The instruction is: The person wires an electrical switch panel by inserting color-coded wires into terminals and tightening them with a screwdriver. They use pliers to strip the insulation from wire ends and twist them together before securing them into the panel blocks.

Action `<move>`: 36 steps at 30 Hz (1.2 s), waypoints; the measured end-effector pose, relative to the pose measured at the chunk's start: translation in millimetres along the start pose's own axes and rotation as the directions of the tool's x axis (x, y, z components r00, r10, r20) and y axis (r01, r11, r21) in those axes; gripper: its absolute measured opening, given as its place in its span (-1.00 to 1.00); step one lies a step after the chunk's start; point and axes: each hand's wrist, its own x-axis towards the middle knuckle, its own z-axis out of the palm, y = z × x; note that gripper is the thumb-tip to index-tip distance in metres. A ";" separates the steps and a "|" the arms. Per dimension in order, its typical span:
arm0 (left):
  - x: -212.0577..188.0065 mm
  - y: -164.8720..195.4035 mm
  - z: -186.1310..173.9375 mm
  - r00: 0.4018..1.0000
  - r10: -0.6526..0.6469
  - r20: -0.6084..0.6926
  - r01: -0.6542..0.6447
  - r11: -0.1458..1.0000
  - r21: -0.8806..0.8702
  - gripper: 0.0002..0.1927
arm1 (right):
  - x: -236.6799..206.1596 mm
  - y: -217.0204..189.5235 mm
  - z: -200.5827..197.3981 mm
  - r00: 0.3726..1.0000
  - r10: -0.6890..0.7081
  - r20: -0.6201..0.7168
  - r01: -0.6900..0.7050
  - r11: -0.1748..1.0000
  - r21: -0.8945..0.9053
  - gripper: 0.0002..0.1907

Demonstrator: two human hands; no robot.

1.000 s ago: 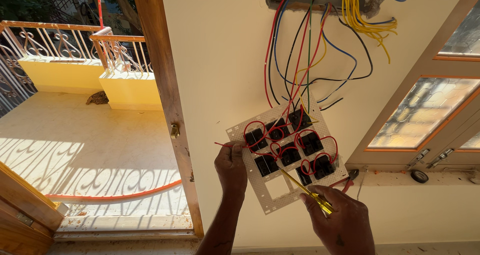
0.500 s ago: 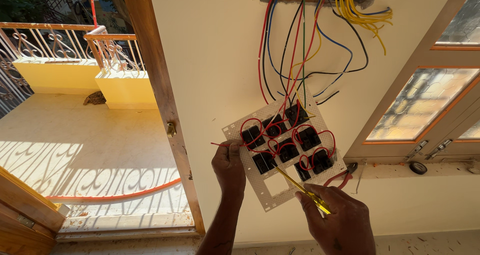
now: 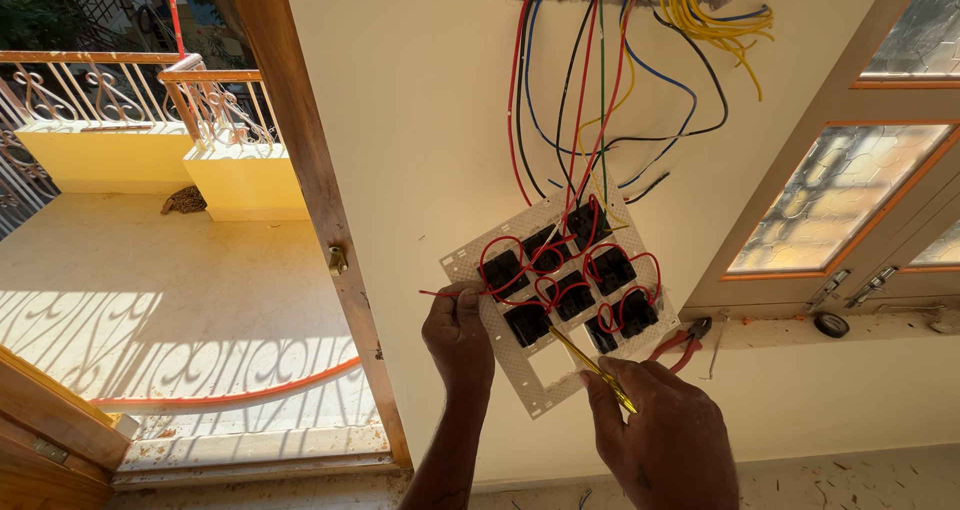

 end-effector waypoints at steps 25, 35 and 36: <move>1.0 -0.6 0.8 0.999 -0.037 -0.005 0.037 0.999 0.001 -0.77 | 14.1 -0.1 -30.2 0.990 0.138 -0.004 -0.138 0.990 0.021 -0.65; -0.6 -1.7 -1.2 1.000 -0.026 0.000 0.026 1.000 0.010 -0.78 | 16.6 -2.3 -27.4 0.997 0.080 0.019 -0.079 0.995 -0.067 -0.66; -0.8 -2.1 -1.0 1.000 -0.030 -0.004 0.030 0.999 0.011 -0.78 | 16.6 -1.5 -28.5 0.995 0.096 0.033 -0.094 0.993 -0.070 -0.65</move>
